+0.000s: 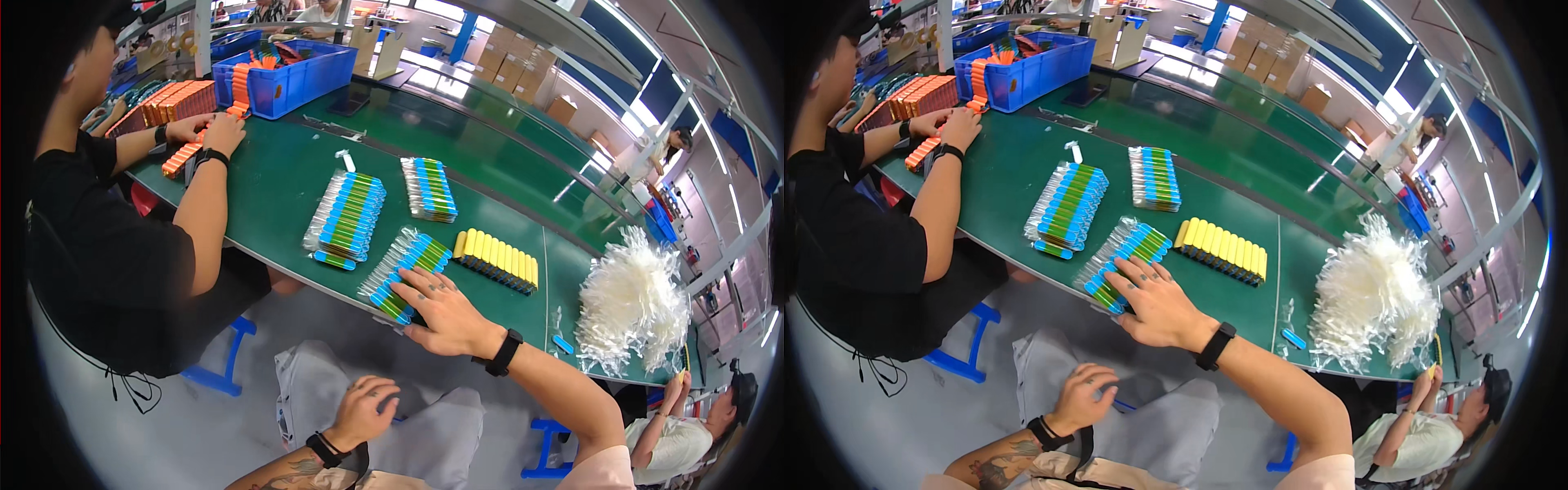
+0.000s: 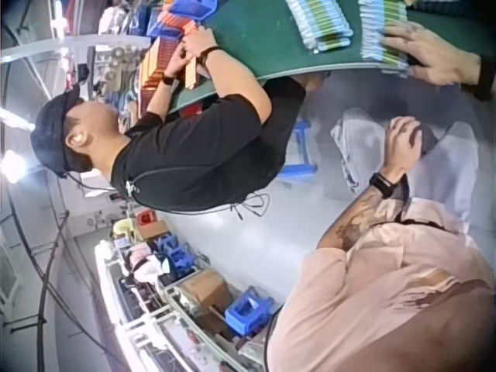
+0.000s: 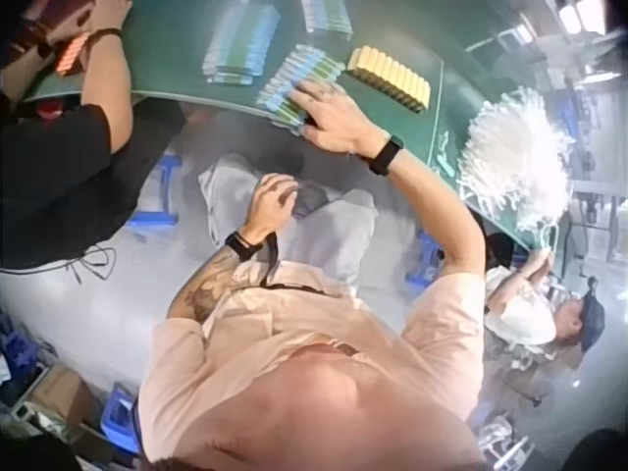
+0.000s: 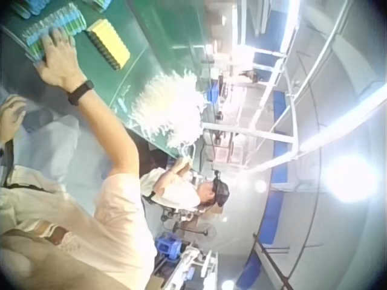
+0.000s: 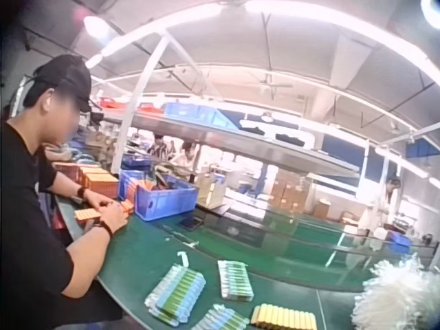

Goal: Manually assembling multicolored foam components into strips and arranging them at a factory workstation.

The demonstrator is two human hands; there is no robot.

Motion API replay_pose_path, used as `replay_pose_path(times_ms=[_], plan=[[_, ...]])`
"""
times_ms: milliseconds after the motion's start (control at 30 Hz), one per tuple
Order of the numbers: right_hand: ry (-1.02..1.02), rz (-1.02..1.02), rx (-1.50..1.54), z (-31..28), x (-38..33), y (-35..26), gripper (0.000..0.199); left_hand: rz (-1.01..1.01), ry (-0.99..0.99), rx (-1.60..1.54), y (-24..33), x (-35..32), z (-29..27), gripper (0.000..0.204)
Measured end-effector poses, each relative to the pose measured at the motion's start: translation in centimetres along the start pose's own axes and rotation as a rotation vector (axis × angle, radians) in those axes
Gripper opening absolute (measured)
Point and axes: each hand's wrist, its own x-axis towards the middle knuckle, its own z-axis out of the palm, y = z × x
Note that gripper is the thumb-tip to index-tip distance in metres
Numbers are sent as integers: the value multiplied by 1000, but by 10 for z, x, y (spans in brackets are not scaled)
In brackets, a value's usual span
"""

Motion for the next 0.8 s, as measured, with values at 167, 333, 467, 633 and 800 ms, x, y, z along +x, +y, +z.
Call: replay_pose_path(times_ms=[167, 333, 467, 633, 800], plan=[[-81, 25, 115, 7, -3, 9, 71, -34, 226, -38, 3, 26, -31, 19], [-59, 34, 133, 12, -6, 10, 65, 37, 370, -34, 14, 57, -37, 21], [-24, 17, 144, 15, -7, 11, 65, 77, 373, -1, 13, 71, -35, 26], [4, 24, 133, 21, -9, 14, 66, 81, 355, 66, 14, 79, -34, 37], [14, 35, 125, 23, -9, 12, 66, 49, 312, 106, 13, 82, -32, 47]])
